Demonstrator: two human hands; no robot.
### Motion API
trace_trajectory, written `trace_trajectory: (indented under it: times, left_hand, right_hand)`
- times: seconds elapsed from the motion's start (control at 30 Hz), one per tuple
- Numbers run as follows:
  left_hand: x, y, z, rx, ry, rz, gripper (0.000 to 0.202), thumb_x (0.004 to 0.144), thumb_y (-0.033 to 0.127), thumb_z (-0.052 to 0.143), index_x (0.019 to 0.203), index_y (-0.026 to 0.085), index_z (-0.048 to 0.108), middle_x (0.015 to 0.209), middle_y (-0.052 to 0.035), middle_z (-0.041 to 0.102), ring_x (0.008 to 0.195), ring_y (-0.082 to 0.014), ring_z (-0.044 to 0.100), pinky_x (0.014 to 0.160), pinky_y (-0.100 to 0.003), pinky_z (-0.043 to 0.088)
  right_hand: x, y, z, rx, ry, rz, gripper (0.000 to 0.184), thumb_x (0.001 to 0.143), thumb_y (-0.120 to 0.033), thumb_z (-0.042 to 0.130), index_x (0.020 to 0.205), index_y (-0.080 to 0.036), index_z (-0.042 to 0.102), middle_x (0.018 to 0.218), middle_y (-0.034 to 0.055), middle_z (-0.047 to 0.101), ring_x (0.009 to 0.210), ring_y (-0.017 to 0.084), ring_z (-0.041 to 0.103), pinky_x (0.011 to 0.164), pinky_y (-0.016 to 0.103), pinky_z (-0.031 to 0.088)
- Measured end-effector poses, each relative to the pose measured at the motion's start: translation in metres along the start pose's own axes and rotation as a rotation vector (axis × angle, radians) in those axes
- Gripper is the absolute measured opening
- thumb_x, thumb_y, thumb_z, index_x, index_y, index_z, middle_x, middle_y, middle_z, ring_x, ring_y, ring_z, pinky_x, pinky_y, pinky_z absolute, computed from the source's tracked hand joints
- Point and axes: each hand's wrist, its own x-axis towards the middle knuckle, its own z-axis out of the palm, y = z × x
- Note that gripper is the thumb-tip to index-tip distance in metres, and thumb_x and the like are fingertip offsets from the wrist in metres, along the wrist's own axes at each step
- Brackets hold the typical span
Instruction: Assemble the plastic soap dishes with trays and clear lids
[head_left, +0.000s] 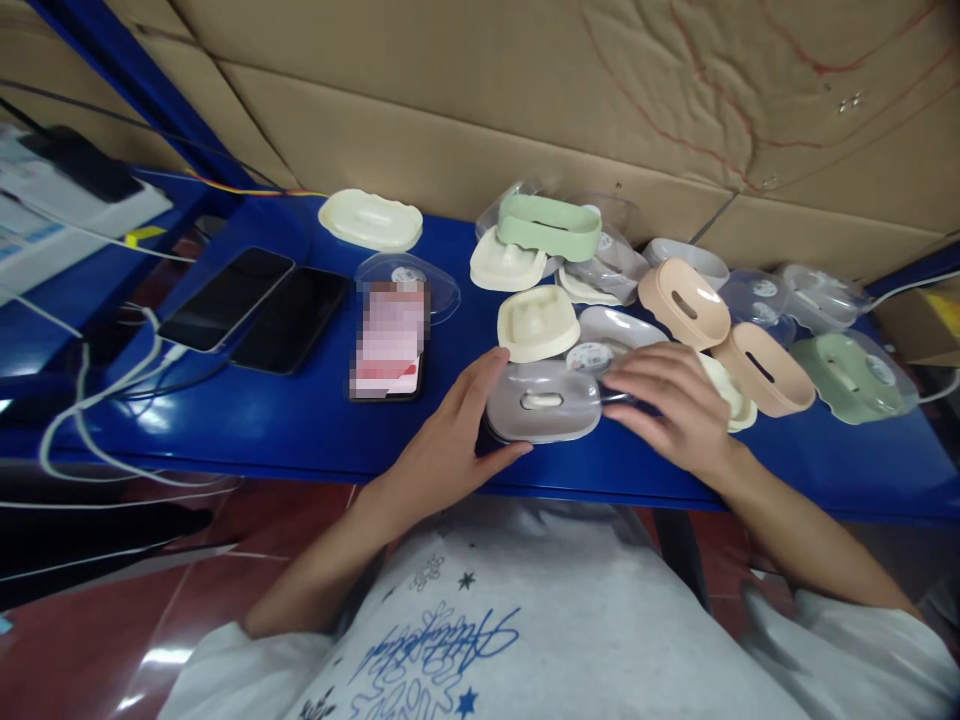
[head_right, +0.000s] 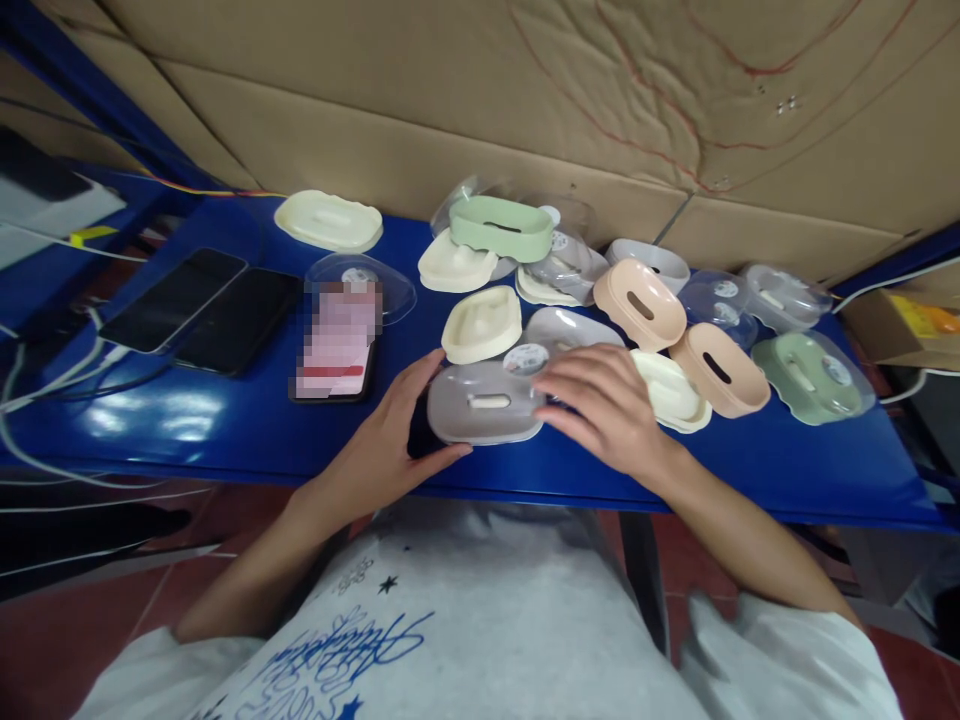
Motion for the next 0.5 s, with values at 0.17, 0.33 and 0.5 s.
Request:
trace_trajectory:
  times: [0.17,0.33,0.5]
  left_hand:
    - [0.0,-0.001,-0.002,0.012,-0.024,0.024,0.096,0.102,0.045,0.074,0.175,0.038,0.013,0.177,-0.0135,0.032,0.163,-0.036,0.038,0.131,-0.06,0.041]
    - [0.0,-0.001,-0.002,0.011,-0.018,0.027,0.093,0.102,0.043,0.075,0.174,0.04,0.017,0.175,-0.0124,0.036,0.161,-0.0353,0.041,0.13,-0.059,0.042]
    - [0.0,-0.002,0.0,0.007,-0.01,0.022,0.096,0.101,0.043,0.076,0.175,0.038,0.014,0.173,-0.0143,0.039,0.16,-0.0363,0.042,0.13,-0.061,0.041]
  right_hand:
    - [-0.002,-0.008,0.021,-0.002,-0.221,-0.13,0.055,0.104,-0.037,0.073,0.155,-0.024,0.057,0.128,0.0095,0.074,0.121,0.027,0.068,0.103,0.047,0.06]
    - [-0.003,-0.007,0.025,-0.094,-0.317,-0.103,0.062,0.105,-0.045,0.07,0.161,-0.027,0.051,0.155,0.0154,0.06,0.15,0.036,0.051,0.119,0.058,0.05]
    - [-0.004,-0.005,0.02,-0.17,-0.313,-0.1,0.066,0.104,-0.047,0.072,0.163,-0.025,0.05,0.136,0.0139,0.071,0.131,0.033,0.065,0.108,0.053,0.059]
